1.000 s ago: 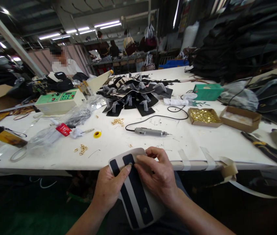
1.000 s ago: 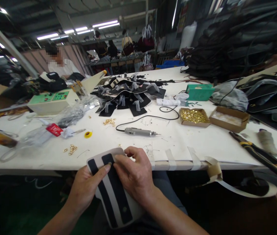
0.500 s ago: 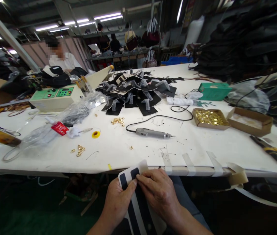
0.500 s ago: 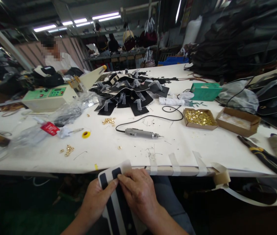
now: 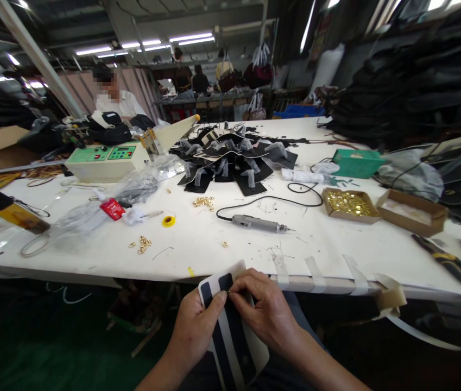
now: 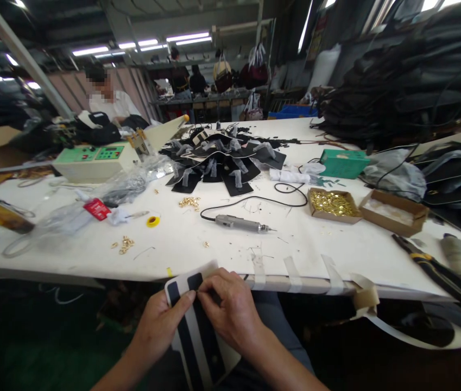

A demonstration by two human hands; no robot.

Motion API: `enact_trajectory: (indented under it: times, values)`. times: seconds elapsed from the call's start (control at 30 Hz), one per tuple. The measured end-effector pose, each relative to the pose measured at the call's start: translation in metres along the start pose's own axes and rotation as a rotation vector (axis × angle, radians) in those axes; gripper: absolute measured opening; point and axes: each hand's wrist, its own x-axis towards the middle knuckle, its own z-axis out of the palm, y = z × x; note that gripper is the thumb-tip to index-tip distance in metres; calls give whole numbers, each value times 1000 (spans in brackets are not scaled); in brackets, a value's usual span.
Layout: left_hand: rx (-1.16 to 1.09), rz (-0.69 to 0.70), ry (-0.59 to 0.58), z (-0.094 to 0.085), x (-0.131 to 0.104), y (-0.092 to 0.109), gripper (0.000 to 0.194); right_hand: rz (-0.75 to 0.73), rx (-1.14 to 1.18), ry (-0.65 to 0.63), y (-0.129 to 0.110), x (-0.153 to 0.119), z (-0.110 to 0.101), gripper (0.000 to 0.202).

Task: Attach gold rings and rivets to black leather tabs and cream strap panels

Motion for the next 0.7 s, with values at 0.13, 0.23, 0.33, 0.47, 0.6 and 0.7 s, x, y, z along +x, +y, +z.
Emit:
enact_trajectory:
  times: [0.13,0.23,0.33,0.47,0.6,0.7]
  values:
    - [-162,-71,0,-9,-8,3,41,-51,65,62,-12,-4,-6,13]
    - [-338,-96,6,-13,-16,9,41,-85,78,122,-19,-10,-10,11]
    - [-441,-99,9,-14,-24,15,41,-106,70,161,-23,-14,-18,12]
    - [-483,-96,12,-13,-26,17,41,-63,10,212,-14,-13,-36,10]
    - [-449,-120,33,-11,-12,13,43,110,-130,191,22,-3,-54,10]
    - [-418,-141,57,-12,5,7,45,244,-282,135,56,8,-62,9]
